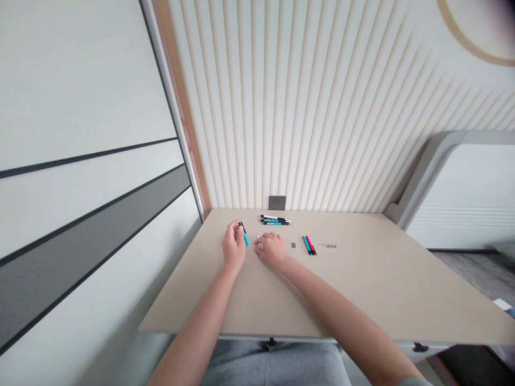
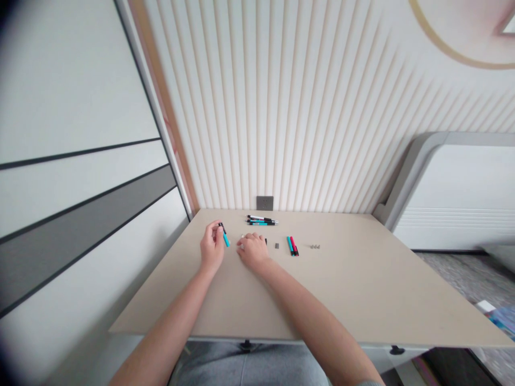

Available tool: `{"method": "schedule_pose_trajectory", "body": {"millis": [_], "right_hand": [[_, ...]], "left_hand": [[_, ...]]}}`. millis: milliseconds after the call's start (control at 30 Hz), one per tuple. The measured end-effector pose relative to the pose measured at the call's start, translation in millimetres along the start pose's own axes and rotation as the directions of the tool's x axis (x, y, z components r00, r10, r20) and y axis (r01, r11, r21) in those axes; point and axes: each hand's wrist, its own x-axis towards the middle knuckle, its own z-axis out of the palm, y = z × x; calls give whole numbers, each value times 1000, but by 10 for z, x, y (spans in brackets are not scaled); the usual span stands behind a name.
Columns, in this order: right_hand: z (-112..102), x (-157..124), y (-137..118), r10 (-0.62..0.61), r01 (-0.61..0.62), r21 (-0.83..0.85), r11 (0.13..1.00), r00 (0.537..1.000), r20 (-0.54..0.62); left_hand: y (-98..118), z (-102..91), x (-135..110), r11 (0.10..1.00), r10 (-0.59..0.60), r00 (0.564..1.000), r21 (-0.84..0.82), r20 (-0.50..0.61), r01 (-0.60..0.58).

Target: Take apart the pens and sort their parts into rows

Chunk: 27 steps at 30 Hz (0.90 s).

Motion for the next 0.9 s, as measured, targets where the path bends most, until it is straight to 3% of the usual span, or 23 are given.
{"method": "schedule_pose_trajectory", "body": {"millis": [100, 233, 367, 567, 633, 733, 800, 900], "right_hand": [[-60, -45, 19, -7, 13, 70, 997, 996, -90], [-138, -133, 91, 15, 72, 355, 932, 972, -236], [-173, -269, 199, -22, 157, 536, 829, 968, -248], [-233, -428, 263, -48, 180, 567, 804, 969, -241], [-278, -434, 252, -40, 182, 559, 809, 966, -257], [-394, -433, 305, 2, 171, 529, 831, 951, -309], [-497, -457, 439, 92, 102, 512, 853, 936, -340], [-639, -566, 783, 228, -29, 452, 892, 892, -392]], "left_hand": [[30, 20, -20, 998, -18, 996, -56, 87, 22], [83, 67, -77, 992, -1, 962, -121, 274, 35], [122, 113, -144, 978, 44, 888, -199, 458, 54], [131, 137, -189, 980, 42, 812, -181, 582, 78], [128, 129, -182, 988, 74, 803, -151, 592, 20], [115, 100, -146, 986, 168, 822, -79, 544, -149], [103, 77, -117, 964, 231, 822, -8, 520, -266], [92, 52, -104, 913, 273, 776, 101, 569, -396]]}}
